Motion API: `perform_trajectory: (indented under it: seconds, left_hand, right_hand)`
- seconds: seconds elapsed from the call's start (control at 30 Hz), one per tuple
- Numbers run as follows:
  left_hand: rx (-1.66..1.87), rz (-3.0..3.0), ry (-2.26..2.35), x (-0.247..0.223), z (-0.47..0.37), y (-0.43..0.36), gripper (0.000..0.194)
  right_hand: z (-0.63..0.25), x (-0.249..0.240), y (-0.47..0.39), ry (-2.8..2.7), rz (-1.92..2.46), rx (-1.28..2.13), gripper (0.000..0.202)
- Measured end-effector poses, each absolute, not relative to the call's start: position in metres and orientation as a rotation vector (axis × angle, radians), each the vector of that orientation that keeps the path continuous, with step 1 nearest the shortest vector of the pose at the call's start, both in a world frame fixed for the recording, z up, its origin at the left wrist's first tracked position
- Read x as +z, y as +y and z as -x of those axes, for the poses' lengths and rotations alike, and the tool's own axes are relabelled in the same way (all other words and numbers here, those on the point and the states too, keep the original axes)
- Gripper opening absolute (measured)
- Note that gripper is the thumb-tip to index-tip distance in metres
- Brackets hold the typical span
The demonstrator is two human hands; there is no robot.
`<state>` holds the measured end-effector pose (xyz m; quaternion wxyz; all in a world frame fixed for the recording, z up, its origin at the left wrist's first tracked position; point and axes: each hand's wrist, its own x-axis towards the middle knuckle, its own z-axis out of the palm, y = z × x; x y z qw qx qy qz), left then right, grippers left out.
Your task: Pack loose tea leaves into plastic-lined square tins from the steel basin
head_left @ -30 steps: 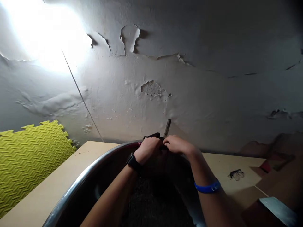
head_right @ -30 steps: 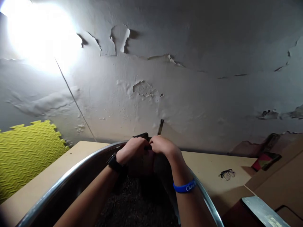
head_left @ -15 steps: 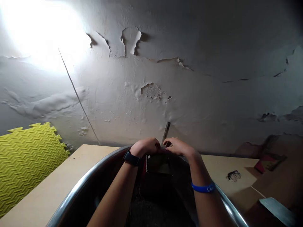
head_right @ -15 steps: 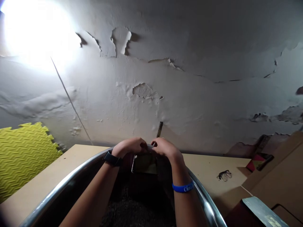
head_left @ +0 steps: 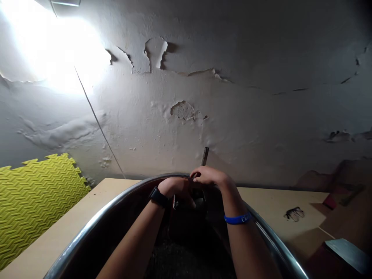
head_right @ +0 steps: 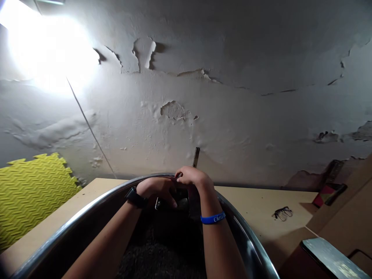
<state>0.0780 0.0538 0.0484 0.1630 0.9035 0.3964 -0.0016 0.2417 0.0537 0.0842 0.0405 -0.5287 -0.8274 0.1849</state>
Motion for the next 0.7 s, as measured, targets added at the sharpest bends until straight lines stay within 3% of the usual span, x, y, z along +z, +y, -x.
perform_trajectory:
  seconds: [0.17, 0.33, 0.47, 0.6, 0.7]
  left_hand:
    - [0.063, -2.628, 1.365, 0.036, -0.092, 0.043, 0.032]
    - [-0.055, -2.602, 1.295, 0.042, -0.101, 0.051, 0.032]
    - [-0.192, -2.539, 1.232, 0.059, -0.108, 0.066, 0.027]
    - [-0.157, -2.515, 1.199, 0.064, -0.103, 0.068, 0.020]
    - [-0.003, -2.566, 1.221, 0.060, -0.092, 0.054, 0.023]
  right_hand:
    - [-0.231, 0.122, 0.025, -2.351, 1.429, 0.506, 0.034]
    - [-0.230, 0.165, 0.013, -1.607, 0.716, 0.615, 0.020]
    - [-0.242, 0.167, 0.005, -1.025, 0.195, 0.917, 0.009]
    - [-0.249, 0.158, -0.023, -1.080, 0.100, 1.090, 0.009]
    - [-0.253, 0.156, -0.055, -1.264, 0.205, 0.943, 0.011]
